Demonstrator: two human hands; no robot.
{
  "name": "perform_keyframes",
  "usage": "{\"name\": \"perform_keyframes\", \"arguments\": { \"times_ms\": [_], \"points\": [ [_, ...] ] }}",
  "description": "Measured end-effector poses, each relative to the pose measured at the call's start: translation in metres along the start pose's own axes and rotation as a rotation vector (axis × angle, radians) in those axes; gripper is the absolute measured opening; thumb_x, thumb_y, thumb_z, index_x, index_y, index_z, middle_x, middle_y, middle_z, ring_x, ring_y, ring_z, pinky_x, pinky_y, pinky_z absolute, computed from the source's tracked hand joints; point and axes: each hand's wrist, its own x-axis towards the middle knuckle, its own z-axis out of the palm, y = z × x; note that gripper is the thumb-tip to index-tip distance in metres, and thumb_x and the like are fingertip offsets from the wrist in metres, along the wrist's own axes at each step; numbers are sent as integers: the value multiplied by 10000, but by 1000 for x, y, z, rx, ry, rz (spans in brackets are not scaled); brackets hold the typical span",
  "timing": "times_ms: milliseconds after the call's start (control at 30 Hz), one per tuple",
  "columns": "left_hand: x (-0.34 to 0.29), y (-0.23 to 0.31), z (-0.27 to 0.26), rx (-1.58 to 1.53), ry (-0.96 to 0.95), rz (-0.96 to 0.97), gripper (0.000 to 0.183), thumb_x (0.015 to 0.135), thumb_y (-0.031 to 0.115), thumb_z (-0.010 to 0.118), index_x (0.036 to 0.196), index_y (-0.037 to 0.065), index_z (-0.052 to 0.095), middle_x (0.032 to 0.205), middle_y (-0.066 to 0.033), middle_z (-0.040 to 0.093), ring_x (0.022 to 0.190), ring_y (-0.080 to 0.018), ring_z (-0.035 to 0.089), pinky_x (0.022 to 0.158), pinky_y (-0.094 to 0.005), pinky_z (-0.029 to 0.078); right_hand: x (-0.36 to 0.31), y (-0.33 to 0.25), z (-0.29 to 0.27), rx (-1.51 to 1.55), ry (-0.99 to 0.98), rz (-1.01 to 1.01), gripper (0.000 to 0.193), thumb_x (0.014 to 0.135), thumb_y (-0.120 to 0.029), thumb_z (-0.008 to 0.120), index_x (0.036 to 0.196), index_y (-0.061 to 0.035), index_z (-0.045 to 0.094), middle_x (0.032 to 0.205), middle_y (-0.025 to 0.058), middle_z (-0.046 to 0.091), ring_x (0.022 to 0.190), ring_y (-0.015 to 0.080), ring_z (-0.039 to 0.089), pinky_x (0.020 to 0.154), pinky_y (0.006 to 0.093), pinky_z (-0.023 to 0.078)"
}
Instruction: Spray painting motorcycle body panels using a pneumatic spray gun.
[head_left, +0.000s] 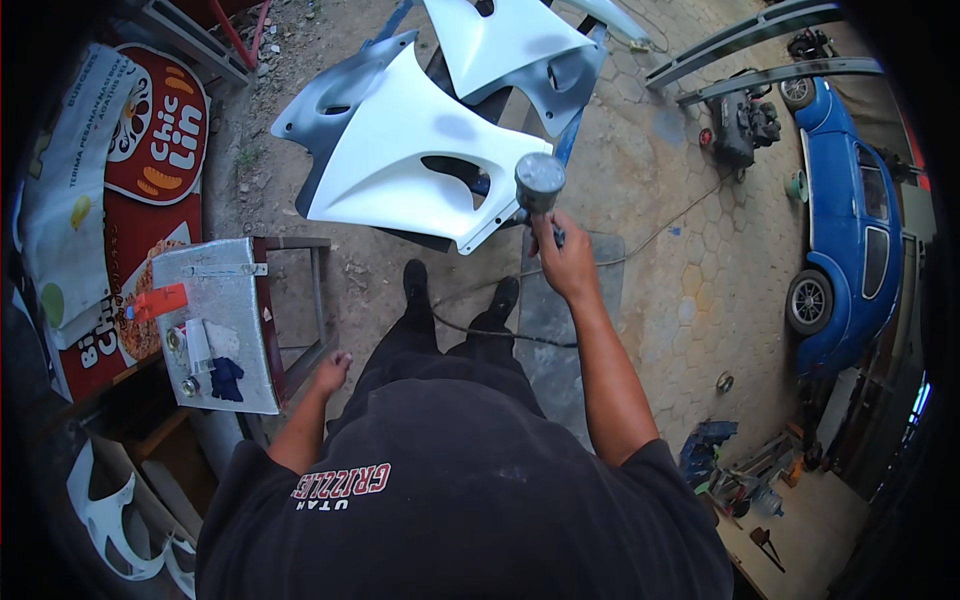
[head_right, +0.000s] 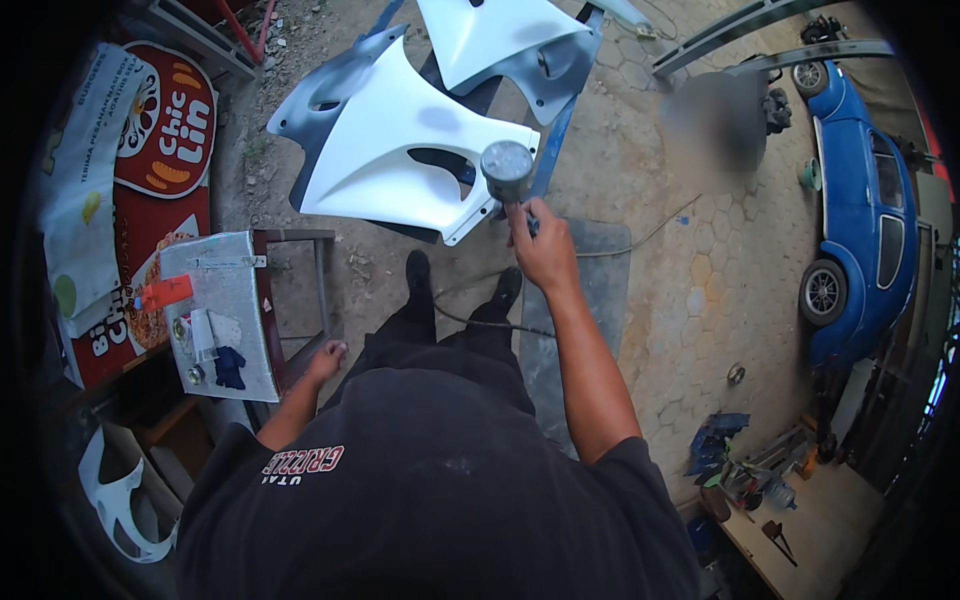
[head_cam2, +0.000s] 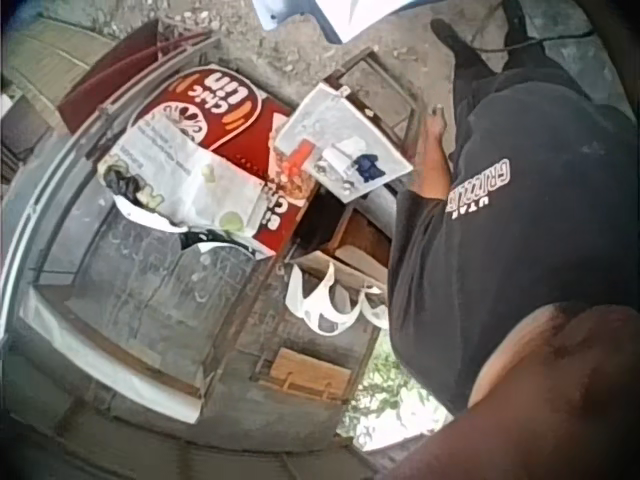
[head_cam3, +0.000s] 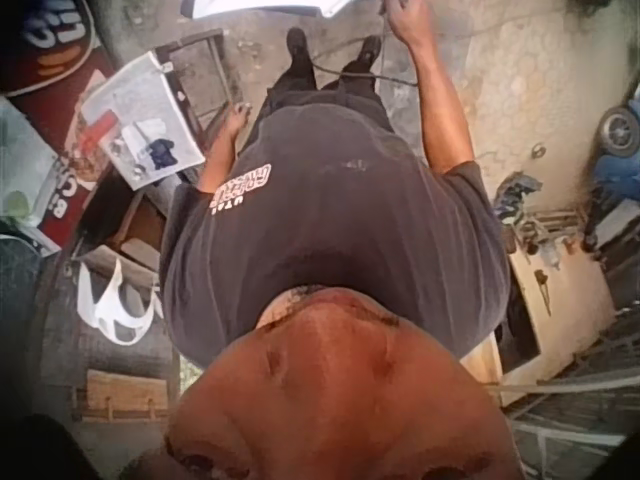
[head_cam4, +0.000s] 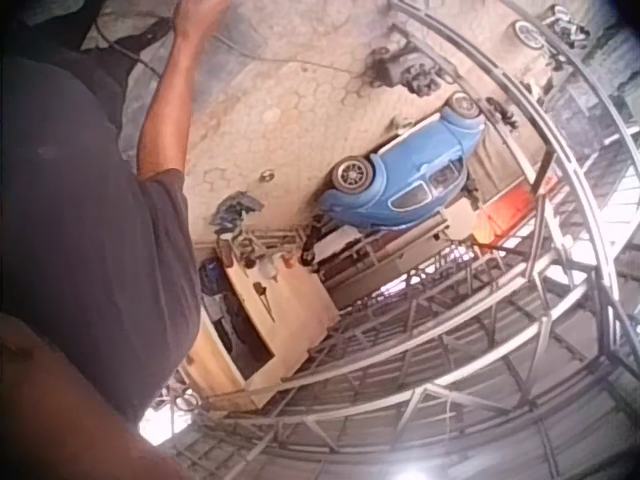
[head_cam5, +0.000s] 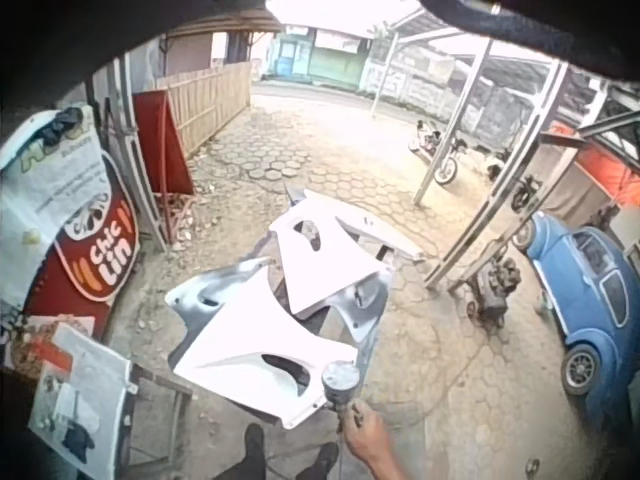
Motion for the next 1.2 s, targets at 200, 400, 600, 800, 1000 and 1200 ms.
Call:
{"name": "perform_keyframes", "arguments": {
  "times_ms": [200,400,600,800,1000,1200],
  "points": [
    [-87,-10,29,103,-205,-91,411,1070,276,723,1353,-22,717,1231,-131,793,1141,-229,720,1056,-406,543,21,3,-7,40,-45,23,517,1149,-465,594,931,-5,683,690,93,698,675,181,704,680,377,531],
    [-151,88,56,-37,-465,-188,589,1007,250,797,1489,-43,627,1413,-164,731,1298,-235,673,1154,-412,505,16,12,-11,-46,-103,22,537,1111,-499,634,978,14,718,821,277,747,833,464,765,744,518,559],
    [-147,77,101,-230,-442,-194,658,996,248,806,1540,-45,579,1468,-171,697,1339,-236,650,1175,-407,494,10,7,-17,-24,-277,53,586,1089,-553,630,1014,17,746,877,333,740,889,523,739,798,566,565],
    [-143,65,129,-280,-435,-201,693,998,247,803,1571,-43,544,1507,-179,669,1359,-241,638,1188,-403,487,25,7,-10,-118,-226,-51,581,1102,-545,613,1002,11,750,813,271,747,806,453,756,770,515,563],
    [-144,61,144,-263,-440,-209,713,1006,249,794,1596,-37,513,1540,-189,642,1369,-248,631,1198,-400,481,43,0,-8,-146,-200,4,660,1081,-585,615,1040,59,752,858,366,732,899,548,746,817,608,573],
    [-156,93,144,-408,-406,-351,527,1120,230,578,1586,-11,535,1489,-186,676,1301,-254,667,1153,-423,519,51,3,0,-161,-161,25,654,1077,-590,619,1043,48,758,864,367,735,902,548,748,816,604,575]
  ]
}}
